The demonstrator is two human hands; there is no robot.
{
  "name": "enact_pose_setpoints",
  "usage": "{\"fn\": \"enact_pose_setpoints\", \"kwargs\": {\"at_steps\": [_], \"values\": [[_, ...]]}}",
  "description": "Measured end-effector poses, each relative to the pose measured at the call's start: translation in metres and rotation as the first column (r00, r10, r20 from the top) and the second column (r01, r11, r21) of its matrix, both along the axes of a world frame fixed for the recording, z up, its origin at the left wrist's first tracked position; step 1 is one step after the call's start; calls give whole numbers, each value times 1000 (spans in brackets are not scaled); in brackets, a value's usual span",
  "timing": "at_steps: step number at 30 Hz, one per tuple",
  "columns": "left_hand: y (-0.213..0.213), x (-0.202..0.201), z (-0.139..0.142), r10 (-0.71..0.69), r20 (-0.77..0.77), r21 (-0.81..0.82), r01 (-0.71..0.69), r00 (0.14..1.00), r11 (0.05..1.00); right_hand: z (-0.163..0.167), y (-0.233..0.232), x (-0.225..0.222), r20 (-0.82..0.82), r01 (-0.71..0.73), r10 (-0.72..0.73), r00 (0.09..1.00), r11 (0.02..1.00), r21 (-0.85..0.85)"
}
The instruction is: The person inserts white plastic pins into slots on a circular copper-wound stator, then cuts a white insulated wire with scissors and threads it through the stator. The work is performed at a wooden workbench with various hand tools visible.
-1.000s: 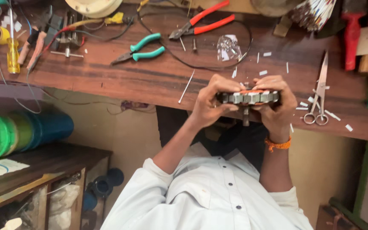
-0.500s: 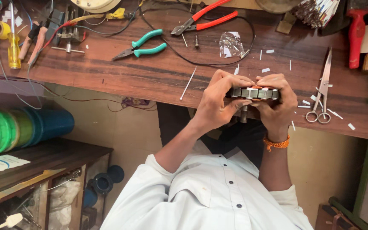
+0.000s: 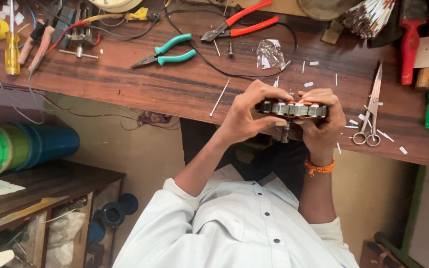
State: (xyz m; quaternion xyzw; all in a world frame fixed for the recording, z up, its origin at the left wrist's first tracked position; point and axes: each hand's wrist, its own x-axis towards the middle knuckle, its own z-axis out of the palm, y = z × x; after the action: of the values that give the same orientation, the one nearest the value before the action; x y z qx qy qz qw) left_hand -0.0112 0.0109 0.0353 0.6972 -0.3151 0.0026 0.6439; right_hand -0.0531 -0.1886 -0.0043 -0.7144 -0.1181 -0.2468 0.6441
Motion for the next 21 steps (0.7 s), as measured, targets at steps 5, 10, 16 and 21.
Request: {"fn": "enact_pose_setpoints", "kwargs": {"at_steps": [5, 10, 16, 21], "values": [[-8, -12, 17, 118, 137, 138, -137, 984, 981, -2, 0, -2, -24, 26, -27, 999, 999, -22], [-16, -17, 14, 149, 116, 86, -160, 982, 983, -1, 1, -2, -22, 3, -3, 1000, 1000, -21], [-12, -16, 6, 208, 26, 30, -209, 978, 978, 3, 1, 1, -58, 22, -25, 998, 999, -47], [0, -2, 15, 28, 17, 34, -28, 999, 999, 7, 5, 2, -11, -8, 8, 1000, 1000, 18]]}}
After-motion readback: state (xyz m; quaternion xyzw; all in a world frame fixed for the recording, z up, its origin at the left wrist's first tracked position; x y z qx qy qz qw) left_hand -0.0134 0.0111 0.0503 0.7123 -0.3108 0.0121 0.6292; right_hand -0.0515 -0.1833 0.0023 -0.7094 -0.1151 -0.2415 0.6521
